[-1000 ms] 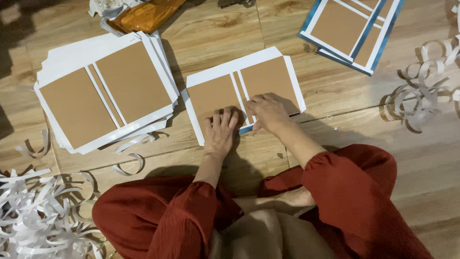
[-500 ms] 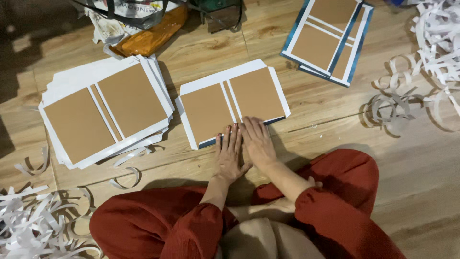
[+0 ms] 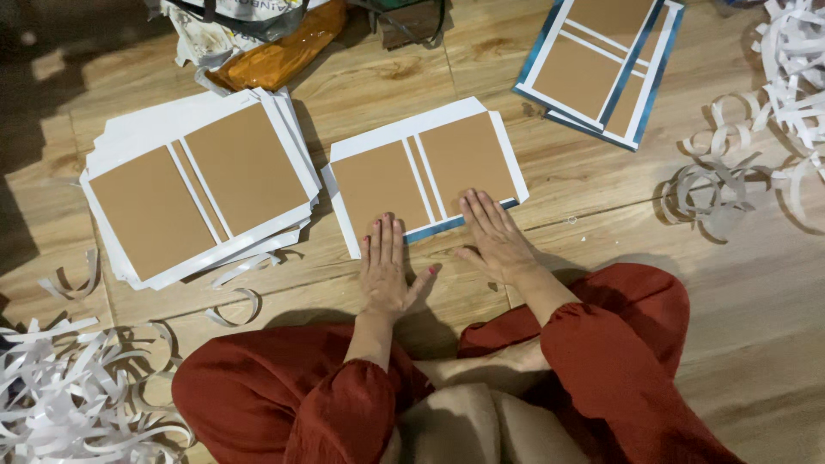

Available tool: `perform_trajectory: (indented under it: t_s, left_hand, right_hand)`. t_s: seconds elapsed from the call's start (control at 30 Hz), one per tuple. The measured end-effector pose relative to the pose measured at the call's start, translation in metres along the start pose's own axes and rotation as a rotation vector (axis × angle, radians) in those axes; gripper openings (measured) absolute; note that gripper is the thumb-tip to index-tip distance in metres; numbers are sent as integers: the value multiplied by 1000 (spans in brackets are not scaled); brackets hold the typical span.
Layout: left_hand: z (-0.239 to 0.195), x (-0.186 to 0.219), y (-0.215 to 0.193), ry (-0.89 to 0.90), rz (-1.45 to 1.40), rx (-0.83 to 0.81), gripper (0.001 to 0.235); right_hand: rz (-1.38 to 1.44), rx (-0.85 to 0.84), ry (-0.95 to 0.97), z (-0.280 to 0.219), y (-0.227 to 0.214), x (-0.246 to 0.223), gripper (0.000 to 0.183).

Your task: The person sits on the floor and assembles book covers by hand. They take a brown cover with white borders from a stack, fold it over a blue backing sheet, and press the edges to secure them. The finished items are placed in a separate pile to the right.

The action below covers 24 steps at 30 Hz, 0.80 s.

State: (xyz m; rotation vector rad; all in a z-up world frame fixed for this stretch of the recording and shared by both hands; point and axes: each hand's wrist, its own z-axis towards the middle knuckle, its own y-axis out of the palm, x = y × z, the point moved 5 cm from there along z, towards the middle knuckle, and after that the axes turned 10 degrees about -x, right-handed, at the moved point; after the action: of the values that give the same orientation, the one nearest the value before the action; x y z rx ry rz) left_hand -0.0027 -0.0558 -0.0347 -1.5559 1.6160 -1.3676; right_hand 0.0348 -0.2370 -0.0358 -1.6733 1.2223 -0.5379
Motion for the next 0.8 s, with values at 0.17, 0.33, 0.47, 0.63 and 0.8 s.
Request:
perform_trajectory:
  t_s: [0.17, 0.33, 0.47, 0.63, 0.8]
  left_hand:
    - [-3, -23, -7, -170, 10, -45, 97]
    - [-6, -21, -17, -324, 34, -70, 113]
    - [-13, 9, -41, -248, 57, -9, 123]
    - [-3, 49, 2, 116, 167, -93, 117]
    - [-12, 29, -12, -21, 235, -182, 101]
  right_hand:
    - [93, 19, 201, 1, 0, 38, 82]
    - [163, 59, 414, 3, -1, 55, 83]
    - [152, 84, 502, -18, -30, 28, 86]
    - [-150, 209, -114, -15, -6, -49, 87]
    - [-156, -35, -59, -11, 9, -7, 91]
